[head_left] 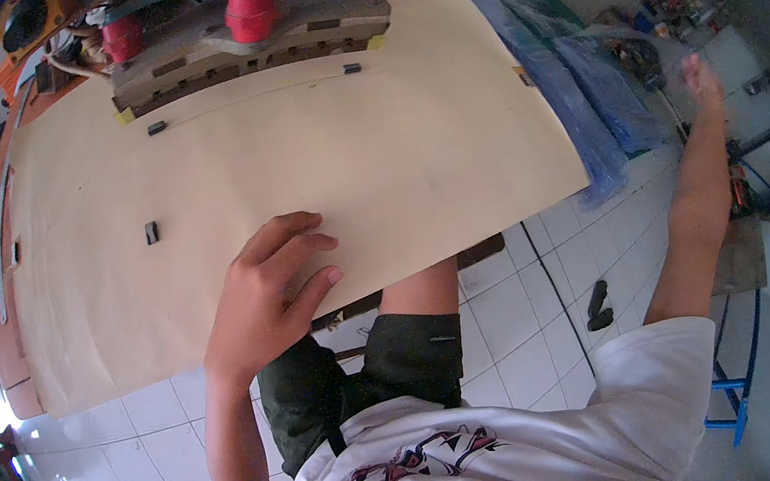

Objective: The person aligns a plastic sheet on a wooden workstation and operates a heat press machine to process it, then moves the piece aside and repeats the process with additional sheets.

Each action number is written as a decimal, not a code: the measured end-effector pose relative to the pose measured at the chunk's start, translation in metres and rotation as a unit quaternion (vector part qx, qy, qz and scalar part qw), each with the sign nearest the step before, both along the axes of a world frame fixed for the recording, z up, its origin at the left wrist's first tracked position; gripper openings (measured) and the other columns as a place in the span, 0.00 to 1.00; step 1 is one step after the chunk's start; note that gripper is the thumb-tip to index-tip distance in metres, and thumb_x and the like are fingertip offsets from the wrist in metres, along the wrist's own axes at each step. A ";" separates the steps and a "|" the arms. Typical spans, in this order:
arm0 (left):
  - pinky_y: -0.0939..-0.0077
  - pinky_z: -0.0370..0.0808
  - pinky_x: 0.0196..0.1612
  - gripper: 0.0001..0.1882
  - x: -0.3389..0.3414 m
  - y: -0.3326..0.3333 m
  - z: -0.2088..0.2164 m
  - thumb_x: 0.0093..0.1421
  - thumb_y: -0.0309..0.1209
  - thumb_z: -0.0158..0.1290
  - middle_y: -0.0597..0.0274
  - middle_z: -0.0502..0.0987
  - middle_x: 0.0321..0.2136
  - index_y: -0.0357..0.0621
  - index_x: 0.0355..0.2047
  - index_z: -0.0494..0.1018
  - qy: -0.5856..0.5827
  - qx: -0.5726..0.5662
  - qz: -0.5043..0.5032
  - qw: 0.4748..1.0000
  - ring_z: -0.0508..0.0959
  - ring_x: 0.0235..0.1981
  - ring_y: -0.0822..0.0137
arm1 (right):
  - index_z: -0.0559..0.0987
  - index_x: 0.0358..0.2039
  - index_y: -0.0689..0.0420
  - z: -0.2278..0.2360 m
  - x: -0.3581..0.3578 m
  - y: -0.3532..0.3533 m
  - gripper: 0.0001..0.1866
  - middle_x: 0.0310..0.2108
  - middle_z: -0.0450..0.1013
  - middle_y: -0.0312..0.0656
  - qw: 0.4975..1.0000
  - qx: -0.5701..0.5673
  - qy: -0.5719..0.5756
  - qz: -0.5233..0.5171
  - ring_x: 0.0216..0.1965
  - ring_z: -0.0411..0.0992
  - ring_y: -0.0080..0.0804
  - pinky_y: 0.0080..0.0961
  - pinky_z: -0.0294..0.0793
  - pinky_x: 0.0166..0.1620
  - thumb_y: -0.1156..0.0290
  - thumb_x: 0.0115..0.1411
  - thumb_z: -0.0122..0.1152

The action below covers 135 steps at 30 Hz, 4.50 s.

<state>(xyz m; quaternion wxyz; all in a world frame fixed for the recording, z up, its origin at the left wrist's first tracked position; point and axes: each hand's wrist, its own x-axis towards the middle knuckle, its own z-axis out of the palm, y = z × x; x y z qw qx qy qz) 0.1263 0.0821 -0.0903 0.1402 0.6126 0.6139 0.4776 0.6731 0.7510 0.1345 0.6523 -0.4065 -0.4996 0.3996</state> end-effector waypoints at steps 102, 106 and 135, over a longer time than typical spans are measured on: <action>0.75 0.80 0.37 0.13 0.073 -0.106 -0.049 0.60 0.24 0.58 0.52 0.82 0.33 0.30 0.43 0.73 -0.515 -0.137 0.013 0.846 0.83 0.34 0.67 | 0.72 0.50 0.58 -0.289 -0.336 -0.631 0.13 0.36 0.78 0.41 0.937 -0.216 0.130 0.241 0.27 0.76 0.25 0.22 0.77 0.31 0.69 0.67 0.53; 0.77 0.80 0.30 0.05 0.077 -0.112 -0.048 0.63 0.22 0.54 0.56 0.80 0.26 0.29 0.35 0.75 -0.575 -0.105 0.048 0.810 0.81 0.27 0.71 | 0.72 0.49 0.58 -0.288 -0.333 -0.631 0.12 0.35 0.78 0.40 0.939 -0.190 0.110 0.264 0.27 0.75 0.24 0.21 0.76 0.32 0.69 0.67 0.53; 0.71 0.83 0.31 0.22 0.061 -0.111 -0.050 0.63 0.23 0.53 0.44 0.80 0.32 0.38 0.53 0.56 -0.472 0.142 0.295 0.819 0.82 0.30 0.61 | 0.61 0.61 0.63 -0.272 -0.293 -0.568 0.28 0.30 0.74 0.43 0.963 -0.087 0.023 0.253 0.20 0.71 0.25 0.22 0.74 0.26 0.74 0.61 0.57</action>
